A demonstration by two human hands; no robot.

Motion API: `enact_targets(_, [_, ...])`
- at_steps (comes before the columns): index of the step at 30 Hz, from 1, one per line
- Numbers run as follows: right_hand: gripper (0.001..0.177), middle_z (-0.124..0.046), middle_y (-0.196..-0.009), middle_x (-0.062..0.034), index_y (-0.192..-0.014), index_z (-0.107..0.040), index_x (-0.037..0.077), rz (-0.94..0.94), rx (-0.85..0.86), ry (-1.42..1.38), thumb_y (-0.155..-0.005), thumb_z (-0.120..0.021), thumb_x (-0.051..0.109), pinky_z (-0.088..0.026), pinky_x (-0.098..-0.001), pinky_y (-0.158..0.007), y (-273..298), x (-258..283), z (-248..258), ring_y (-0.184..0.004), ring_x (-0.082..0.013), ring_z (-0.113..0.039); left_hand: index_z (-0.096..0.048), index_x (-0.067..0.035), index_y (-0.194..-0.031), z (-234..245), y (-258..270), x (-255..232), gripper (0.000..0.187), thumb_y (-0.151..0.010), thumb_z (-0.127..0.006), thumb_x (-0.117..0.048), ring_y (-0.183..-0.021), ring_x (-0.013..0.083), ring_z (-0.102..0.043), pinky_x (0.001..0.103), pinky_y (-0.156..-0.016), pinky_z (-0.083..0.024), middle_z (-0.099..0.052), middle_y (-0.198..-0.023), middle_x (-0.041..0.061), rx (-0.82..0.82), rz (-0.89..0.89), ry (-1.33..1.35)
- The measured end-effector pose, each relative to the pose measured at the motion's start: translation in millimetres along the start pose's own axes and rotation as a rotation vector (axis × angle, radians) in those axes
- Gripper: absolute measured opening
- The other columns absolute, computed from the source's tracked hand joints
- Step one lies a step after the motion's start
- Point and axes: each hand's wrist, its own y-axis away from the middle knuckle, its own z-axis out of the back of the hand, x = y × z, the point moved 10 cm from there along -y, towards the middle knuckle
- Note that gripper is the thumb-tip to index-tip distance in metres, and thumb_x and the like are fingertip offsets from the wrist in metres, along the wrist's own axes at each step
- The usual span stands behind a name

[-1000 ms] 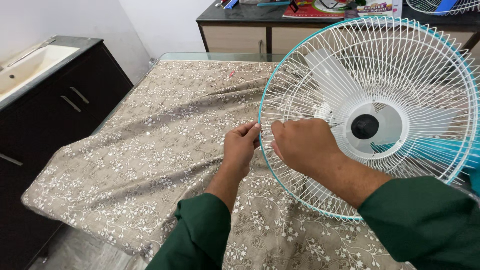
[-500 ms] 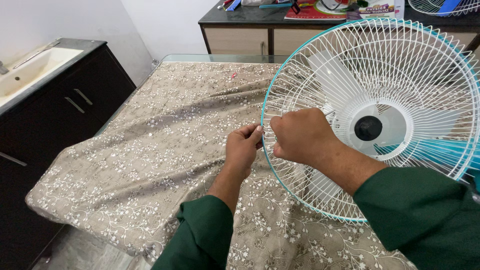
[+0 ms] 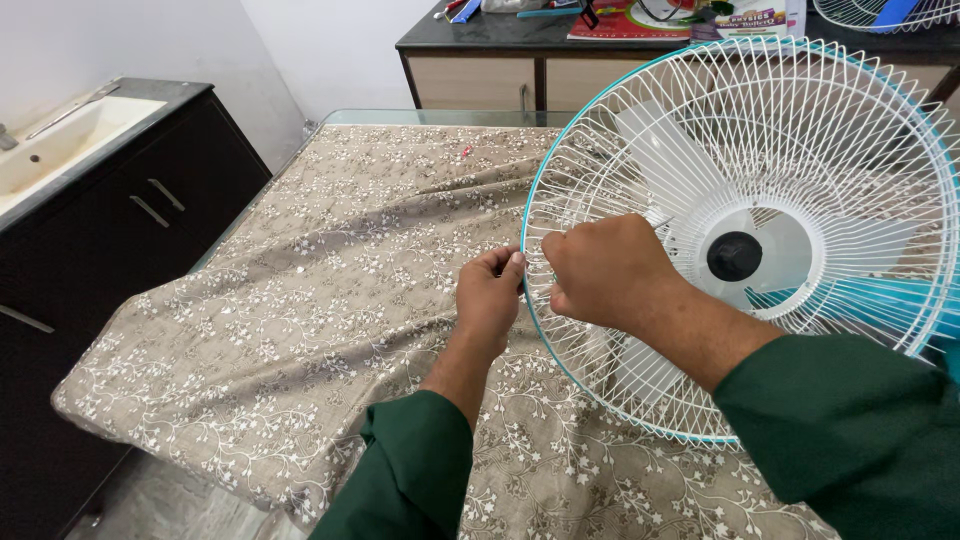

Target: The person disassembles a small electric fan on a table. They remove the front grille, unscrew and remove the fan blades, detach the motor housing, and use a screwdriver on the motor shaft. The video ends with the fan fully disassembled.

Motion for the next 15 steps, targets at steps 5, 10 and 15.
enact_targets(5, [0.035,-0.073,-0.075,-0.0058,-0.090,-0.071,0.013,-0.005,-0.068,-0.099,-0.077,-0.079,0.045,-0.056,-0.0441,-0.056,12,-5,8,-0.070,-0.0283,-0.073,-0.073,0.002,-0.118,3,0,5,0.026,-0.101,-0.065,-0.016,-0.073,0.0100,-0.054,0.028,-0.067,-0.049,-0.065,-0.086,0.002,0.018,0.020,0.009])
enact_targets(10, [0.030,-0.075,-0.080,-0.0043,-0.093,-0.072,0.014,-0.017,-0.253,-0.175,-0.081,-0.076,0.041,-0.055,-0.0439,-0.057,39,-28,33,-0.070,-0.0280,-0.073,-0.067,-0.003,-0.120,-1,12,-47,0.031,-0.097,-0.067,-0.024,-0.094,0.0118,-0.065,0.030,-0.082,-0.053,-0.071,-0.107,0.003,-0.199,-0.232,-0.132])
enact_targets(15, [0.028,-0.074,-0.079,-0.0050,-0.094,-0.075,0.017,-0.210,-0.210,-0.060,-0.083,-0.076,0.043,-0.055,-0.0432,-0.057,75,-88,38,-0.067,-0.0286,-0.072,-0.070,-0.008,-0.113,-61,70,-150,0.023,-0.094,-0.074,-0.019,-0.111,0.0290,-0.060,0.043,-0.101,-0.043,-0.068,-0.111,0.009,-0.388,-0.820,-0.635])
